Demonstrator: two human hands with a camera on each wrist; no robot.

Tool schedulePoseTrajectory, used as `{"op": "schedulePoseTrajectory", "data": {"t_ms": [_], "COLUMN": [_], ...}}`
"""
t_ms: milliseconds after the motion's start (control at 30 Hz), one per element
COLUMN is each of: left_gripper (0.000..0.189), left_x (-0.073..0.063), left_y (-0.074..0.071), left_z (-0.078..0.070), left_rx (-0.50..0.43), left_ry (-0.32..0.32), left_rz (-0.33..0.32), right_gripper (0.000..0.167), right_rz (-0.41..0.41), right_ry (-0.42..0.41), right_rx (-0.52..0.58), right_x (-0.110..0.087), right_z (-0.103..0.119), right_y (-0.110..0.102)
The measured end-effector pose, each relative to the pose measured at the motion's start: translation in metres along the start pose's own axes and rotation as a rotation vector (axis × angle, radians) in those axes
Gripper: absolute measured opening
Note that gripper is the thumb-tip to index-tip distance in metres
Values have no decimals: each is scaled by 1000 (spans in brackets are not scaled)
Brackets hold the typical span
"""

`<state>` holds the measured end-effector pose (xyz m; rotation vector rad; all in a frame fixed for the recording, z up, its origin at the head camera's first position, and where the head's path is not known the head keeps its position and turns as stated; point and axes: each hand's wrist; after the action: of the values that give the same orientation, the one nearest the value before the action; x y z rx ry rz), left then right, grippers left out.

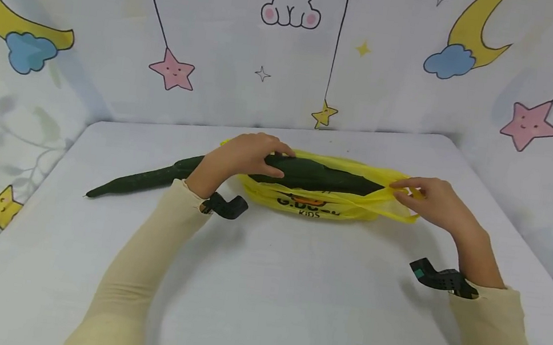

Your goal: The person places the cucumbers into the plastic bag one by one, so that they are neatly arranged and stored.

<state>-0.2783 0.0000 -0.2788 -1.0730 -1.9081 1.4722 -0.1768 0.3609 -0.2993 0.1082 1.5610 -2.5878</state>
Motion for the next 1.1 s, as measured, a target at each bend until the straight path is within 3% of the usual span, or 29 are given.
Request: {"op": "schedulePoseTrajectory", "data": {"t_ms": [433,767,1100], "left_gripper": [52,51,45], "left_x": [32,56,70], "left_y": [9,21,34], "left_z": [-17,-22,-29], "left_rx": [96,118,103], "left_ry": [4,15,106], "left_rz": [-8,-5,-90], "right_gripper": [40,40,38], "right_rz": [-15,-34,-51], "right_ry": [-4,-13,-27], "right_rx": [5,25,21], "right_x": [-3,-7,-8], "right_z": [3,6,5], "right_y": [-3,-3,-3]}}
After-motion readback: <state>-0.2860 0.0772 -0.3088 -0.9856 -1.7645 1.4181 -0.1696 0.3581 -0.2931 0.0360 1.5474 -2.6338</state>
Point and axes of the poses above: each hand's wrist, its own x-axis towards the middle knuckle, its own y-axis out of the palm, z = x × y, and after that the axes turned 7 degrees about y, right-handed
